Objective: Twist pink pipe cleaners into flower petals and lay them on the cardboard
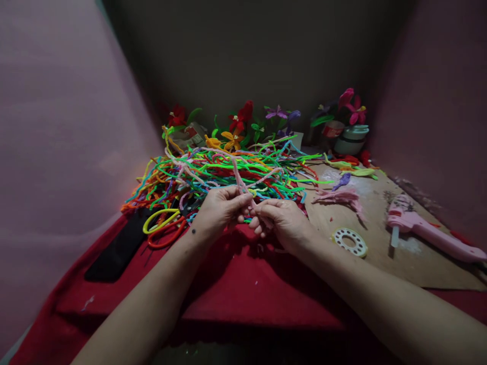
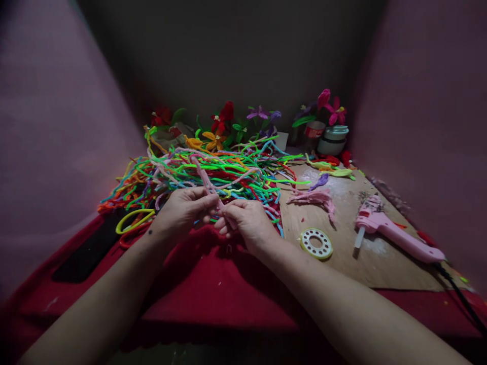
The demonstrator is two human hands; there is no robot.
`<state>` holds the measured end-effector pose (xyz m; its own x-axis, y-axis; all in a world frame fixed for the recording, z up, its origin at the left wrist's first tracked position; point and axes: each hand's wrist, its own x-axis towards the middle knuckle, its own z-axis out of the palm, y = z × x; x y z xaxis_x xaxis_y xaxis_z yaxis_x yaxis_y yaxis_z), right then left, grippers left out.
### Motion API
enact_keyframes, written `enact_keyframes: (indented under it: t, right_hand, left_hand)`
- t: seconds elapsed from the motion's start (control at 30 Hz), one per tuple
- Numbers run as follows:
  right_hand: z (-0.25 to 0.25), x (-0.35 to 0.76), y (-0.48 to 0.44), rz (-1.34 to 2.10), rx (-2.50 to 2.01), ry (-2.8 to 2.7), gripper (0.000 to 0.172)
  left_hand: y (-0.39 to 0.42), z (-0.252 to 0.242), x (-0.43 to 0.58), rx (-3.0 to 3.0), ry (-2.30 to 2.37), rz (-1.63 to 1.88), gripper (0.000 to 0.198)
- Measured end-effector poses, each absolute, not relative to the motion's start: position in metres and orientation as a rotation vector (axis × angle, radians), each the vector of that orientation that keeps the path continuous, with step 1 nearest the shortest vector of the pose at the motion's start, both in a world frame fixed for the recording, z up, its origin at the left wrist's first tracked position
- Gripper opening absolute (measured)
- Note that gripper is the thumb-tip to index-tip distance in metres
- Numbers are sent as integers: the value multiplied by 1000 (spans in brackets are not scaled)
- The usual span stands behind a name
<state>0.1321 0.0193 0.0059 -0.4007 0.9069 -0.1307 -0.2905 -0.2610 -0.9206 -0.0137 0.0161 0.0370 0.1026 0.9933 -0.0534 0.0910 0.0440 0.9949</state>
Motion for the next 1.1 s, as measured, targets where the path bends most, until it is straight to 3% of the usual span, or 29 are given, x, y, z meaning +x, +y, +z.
enact_keyframes:
  t: [0.13,0.23,0.33,0.5,0.67,0.83,0.97,1.1]
  right_hand:
    - [7,134,22,1773,-878,-1094,13]
    - [9,136,24,1765,-880,-1099,10]
    - [10,137,24,1758,-855,-1108,10]
    - [7,137,24,1765,-807,-1128,10]
    - [4,136,25,1753,-807,-1131,17]
    - [8,138,26,1733,-838,-1193,17]
    - [12,142,25,1709,-825,-1326,20]
    - [14,144,23,1570,-790,-1582,26]
  left_hand:
    - [13,44,-17,1491,1195,983,14]
    - [11,44,-13,1606,1175,1123,8]
    - [12,41,-10,1524,1167,1246,12]
    - [12,39,-10,1491,1105,1155,12]
    - [8,35,-9,1805,1260,1210,7]
    - [11,30,-15,2462,1262,1210,15]
    - [10,40,-20,2948,1268,1057,14]
    - [7,59,-19,3143,1246,608,18]
